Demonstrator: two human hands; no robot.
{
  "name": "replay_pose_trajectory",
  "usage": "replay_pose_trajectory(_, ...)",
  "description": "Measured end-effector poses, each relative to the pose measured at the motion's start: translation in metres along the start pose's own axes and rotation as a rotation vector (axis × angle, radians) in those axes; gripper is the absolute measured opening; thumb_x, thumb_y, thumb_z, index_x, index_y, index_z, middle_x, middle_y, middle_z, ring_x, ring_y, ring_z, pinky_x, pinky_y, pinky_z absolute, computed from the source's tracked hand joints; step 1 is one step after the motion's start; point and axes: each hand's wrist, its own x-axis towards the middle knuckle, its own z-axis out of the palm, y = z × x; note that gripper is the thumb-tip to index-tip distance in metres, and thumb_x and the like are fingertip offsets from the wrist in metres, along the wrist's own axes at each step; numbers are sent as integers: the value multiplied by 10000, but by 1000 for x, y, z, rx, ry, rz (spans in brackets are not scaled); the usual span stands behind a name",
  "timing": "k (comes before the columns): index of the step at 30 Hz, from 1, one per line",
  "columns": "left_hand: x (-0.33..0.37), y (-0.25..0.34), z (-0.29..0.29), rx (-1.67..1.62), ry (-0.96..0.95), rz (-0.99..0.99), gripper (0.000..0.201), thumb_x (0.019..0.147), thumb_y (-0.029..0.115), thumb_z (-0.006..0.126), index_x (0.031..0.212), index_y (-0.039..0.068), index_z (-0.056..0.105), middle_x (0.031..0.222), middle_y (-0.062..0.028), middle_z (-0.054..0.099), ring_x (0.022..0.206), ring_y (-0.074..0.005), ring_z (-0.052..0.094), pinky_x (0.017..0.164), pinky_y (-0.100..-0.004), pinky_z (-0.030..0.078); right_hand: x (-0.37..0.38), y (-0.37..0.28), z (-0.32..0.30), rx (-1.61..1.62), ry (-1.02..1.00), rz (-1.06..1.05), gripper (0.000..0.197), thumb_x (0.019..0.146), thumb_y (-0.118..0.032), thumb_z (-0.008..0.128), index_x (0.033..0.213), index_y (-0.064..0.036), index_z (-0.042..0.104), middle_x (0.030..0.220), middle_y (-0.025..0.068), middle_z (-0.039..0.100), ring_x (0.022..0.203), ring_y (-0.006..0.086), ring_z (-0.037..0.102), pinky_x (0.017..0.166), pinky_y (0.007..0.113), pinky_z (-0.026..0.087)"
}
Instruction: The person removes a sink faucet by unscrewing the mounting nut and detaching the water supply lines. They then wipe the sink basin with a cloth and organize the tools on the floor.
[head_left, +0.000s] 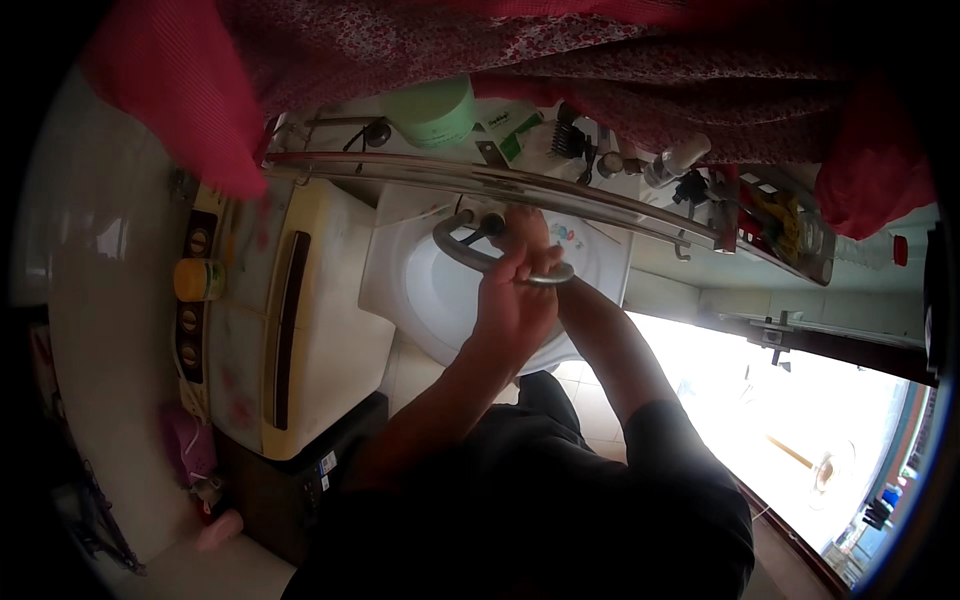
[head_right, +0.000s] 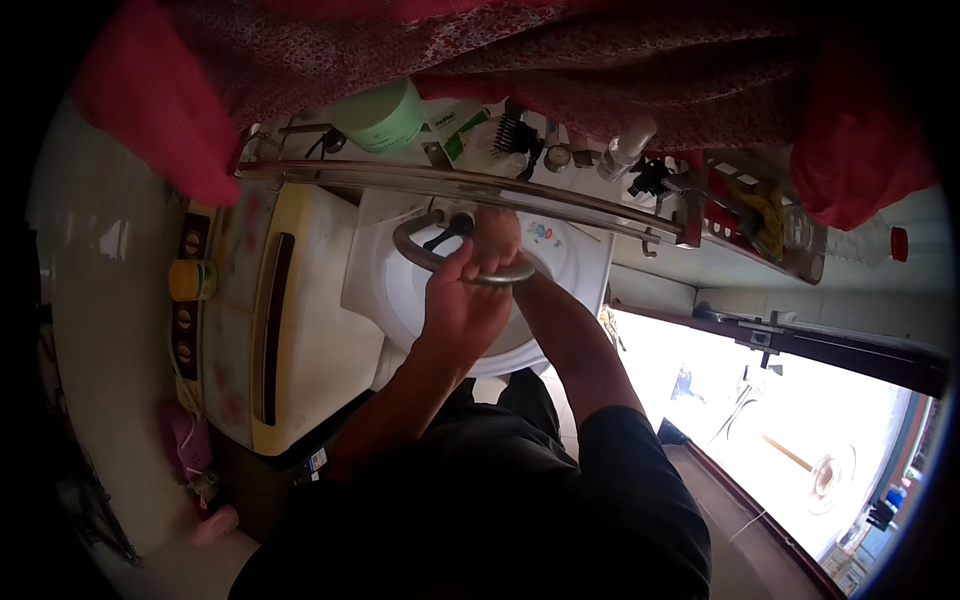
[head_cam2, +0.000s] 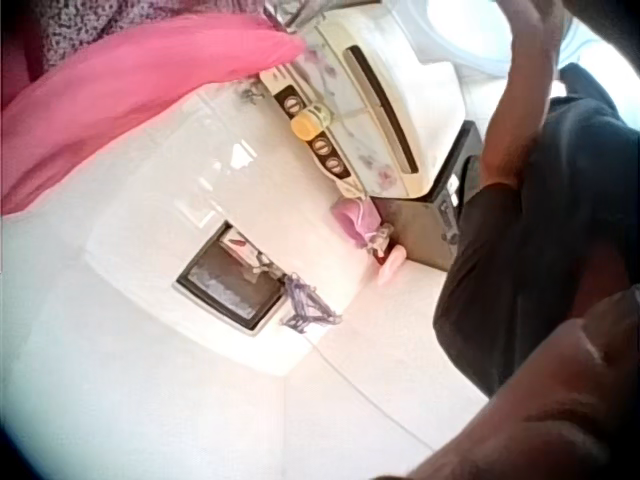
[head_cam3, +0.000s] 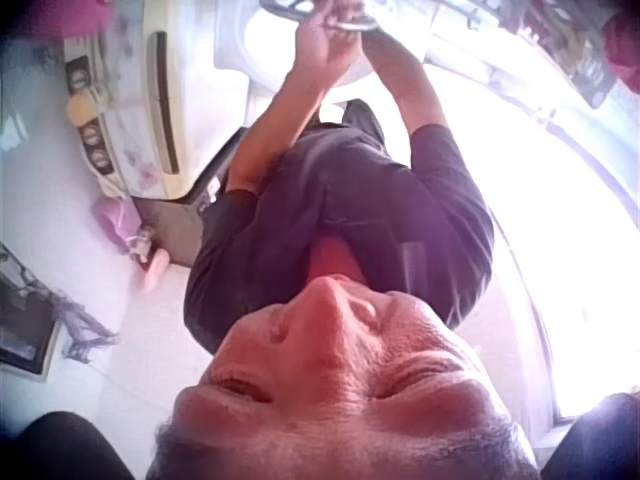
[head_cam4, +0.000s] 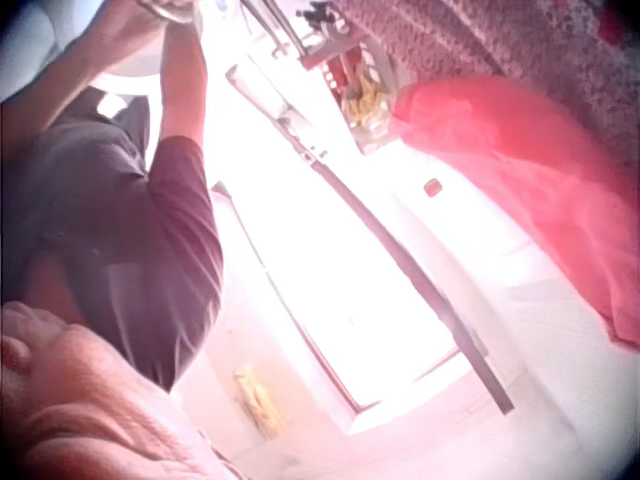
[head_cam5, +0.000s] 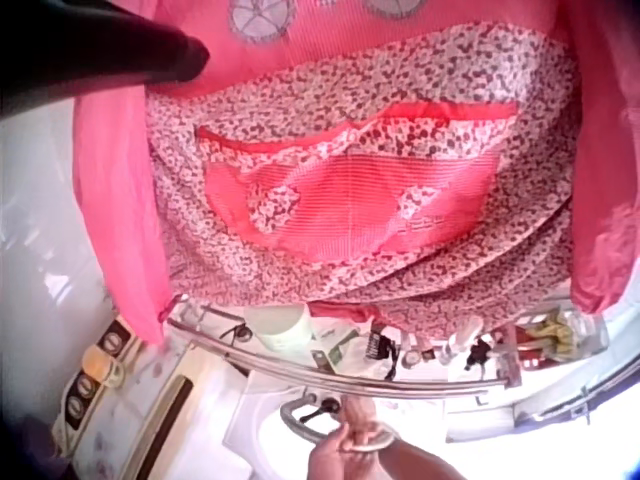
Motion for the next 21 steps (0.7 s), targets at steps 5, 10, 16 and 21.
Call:
replay_pose_trajectory(5, -22, 8, -14, 167, 24, -45, 327, 1073, 328, 500, 1259, 60, 520, 1474, -159, 456, 1496, -294, 291, 1265, -465, 240, -9, -13, 1, 66, 154, -78, 438, 775, -199, 715, 1163, -4, 666, 1154, 243, 662, 1088, 374, 653, 938, 480, 513)
replay_pose_trajectory(10, -51, 55, -23, 1468, 209, 735, 908, 829, 152, 819, 1543, 86, 263, 1570, -154, 283, 1433, -334, 366, 1169, -508, 365, 6, 17, 27, -56, 317, -144, 516, 753, -235, 774, 1195, -5, 641, 1193, 251, 635, 1107, 415, 631, 959, 480, 516)
replay_pose_trajectory(16, -10, 103, 5, 2585, -455, 879, 611, 617, 298, 918, 1068, 33, 603, 1057, -141, 647, 1059, -354, 612, 897, -471, 497, -2, 0, 13, -98, 240, -95, 409, 750, -195, 733, 1115, -15, 692, 1132, 206, 695, 1051, 348, 690, 897, 451, 562)
replay_pose_trajectory(21, 12, 125, -4, 2440, -539, 906, 420, 699, 237, 885, 895, 30, 576, 790, -116, 630, 696, -336, 636, 628, -416, 506, 14, 6, 29, -130, 483, -170, 367, 817, -186, 677, 1141, -13, 686, 1167, 208, 684, 1112, 360, 663, 933, 451, 536)
